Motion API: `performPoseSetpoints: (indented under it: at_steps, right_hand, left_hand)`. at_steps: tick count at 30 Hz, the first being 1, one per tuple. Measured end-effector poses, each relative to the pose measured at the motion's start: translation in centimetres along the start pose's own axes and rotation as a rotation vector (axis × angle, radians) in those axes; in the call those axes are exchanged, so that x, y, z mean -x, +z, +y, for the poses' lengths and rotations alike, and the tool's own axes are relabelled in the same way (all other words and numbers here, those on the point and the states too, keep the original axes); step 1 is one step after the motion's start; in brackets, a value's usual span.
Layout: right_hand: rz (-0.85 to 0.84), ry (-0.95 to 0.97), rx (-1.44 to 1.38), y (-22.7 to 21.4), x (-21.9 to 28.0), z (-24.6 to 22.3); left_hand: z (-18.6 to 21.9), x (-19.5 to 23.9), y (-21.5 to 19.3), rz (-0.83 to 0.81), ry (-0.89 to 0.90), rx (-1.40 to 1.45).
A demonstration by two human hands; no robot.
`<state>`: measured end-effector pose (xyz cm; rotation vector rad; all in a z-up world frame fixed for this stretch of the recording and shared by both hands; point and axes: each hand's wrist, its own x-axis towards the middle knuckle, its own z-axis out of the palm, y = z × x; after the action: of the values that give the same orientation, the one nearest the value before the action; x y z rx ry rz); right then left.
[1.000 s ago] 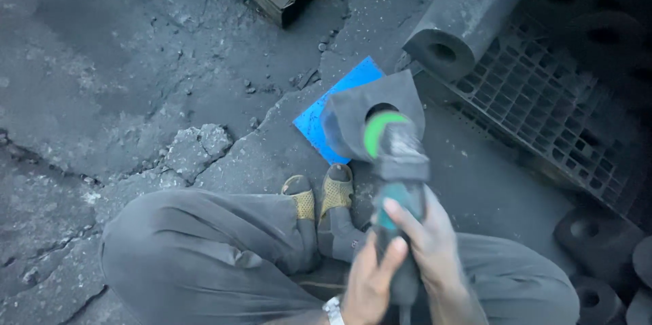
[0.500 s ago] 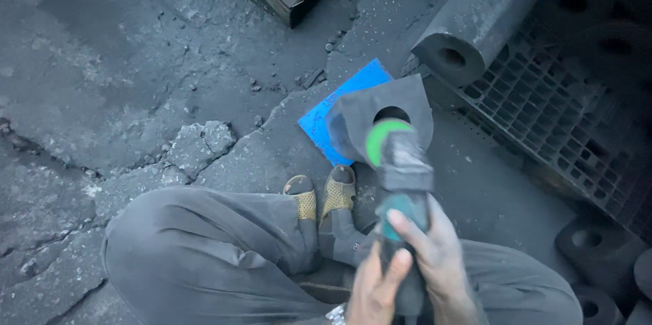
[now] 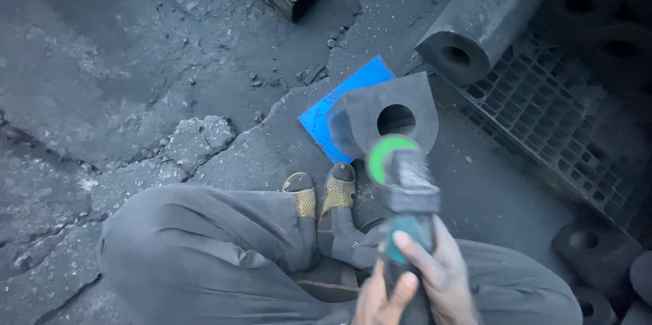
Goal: Grinding and smoothing the surface of a circular industrial component using a handheld angle grinder.
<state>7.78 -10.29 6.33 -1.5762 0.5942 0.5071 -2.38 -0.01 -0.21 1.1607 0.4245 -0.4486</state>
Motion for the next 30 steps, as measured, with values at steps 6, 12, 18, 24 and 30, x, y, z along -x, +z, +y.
performPoseSetpoints:
  at_steps: [6, 12, 18, 24, 30]
  right_hand:
    - [0.096, -0.017, -0.100, -2.1, 0.8, 2.4]
    - [-0.096, 0.018, -0.005, 2.0, -1.7, -1.9]
    - [0.022, -0.033, 0.048, -1.7, 0.2, 1.3]
    - [0.031, -0.001, 0.012, 0.5, -0.5, -0.6]
    - [-0.052, -0.125, 0.185, 3.9, -3.5, -4.6]
  left_hand:
    - [-1.9, -0.6, -0.2, -0.301, -0.073, -0.118]
    - [2.0, -1.1, -1.0, -0.052, 0.080, 0.056]
    - [-2.2, -1.1, -0.7, -0.133, -0.139, -0.174]
    - [-1.6, -1.1, -0.9, -0.152, -0.169, -0.251]
    - [6.9, -3.0, -1.6, -0.022, -0.031, 0.067]
